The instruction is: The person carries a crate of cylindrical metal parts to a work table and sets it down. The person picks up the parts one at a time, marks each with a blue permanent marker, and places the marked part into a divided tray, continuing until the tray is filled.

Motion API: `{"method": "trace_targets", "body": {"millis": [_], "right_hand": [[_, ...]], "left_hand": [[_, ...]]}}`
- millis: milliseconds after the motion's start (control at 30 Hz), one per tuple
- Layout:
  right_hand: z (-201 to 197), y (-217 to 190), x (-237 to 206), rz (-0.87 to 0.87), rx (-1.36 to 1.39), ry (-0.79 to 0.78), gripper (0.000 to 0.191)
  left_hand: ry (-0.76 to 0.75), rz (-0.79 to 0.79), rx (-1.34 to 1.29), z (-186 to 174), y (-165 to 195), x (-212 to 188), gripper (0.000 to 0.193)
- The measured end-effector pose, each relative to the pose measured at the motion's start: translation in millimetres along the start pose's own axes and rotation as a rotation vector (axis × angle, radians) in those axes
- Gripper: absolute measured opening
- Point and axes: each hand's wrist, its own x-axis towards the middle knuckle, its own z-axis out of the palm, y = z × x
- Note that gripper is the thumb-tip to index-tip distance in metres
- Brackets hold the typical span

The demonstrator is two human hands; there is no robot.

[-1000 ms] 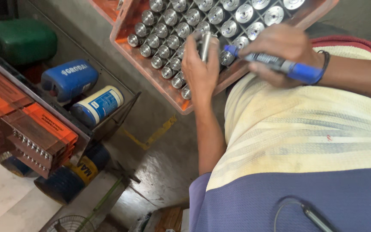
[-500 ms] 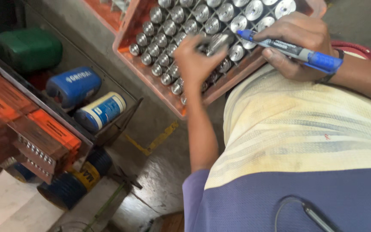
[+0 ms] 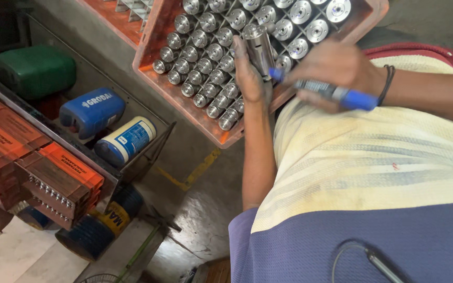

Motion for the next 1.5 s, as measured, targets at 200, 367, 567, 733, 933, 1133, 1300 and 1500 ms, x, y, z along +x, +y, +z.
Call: {"method": "trace_targets", "body": {"millis": [200,367,567,733,933,1133,1300,1500], "right_hand": [[10,11,-14,0.008,-0.015,-0.007,0.019],[10,8,-22,0.014,-0.029,-0.035,0.020],[-4,19,-23,0.139,-0.037,0.178,0.021],[-18,15,-28,0.163,-0.109,0.170,0.019],[-19,10,-21,0.151,-0.079,0.180,0.018],[-4,2,-14,-0.049,-0.125,-0.009,0.016],[2,8,-6,-0.021,-0.100,0.045,0.019],[1,2,-11,0.031,-0.044,0.034,0.018]], "left_hand": [[-0.046,0.028,0.086,-7,-8,5,0.059],[-0.015,0.183,0.496,-7,6,-4,0.033],[0.102,0.332,1.529,6,33,-24,0.045],[0.190,0.288,1.626,30,10,4,0.047],[0.057,0.405,1.503,24,53,20,0.051],[-0.217,0.088,0.127,1,50,5,0.053],[-0.170,0.039,0.087,4,1,8,0.048],[-0.118,0.062,0.109,1,0,12,0.036]]}}
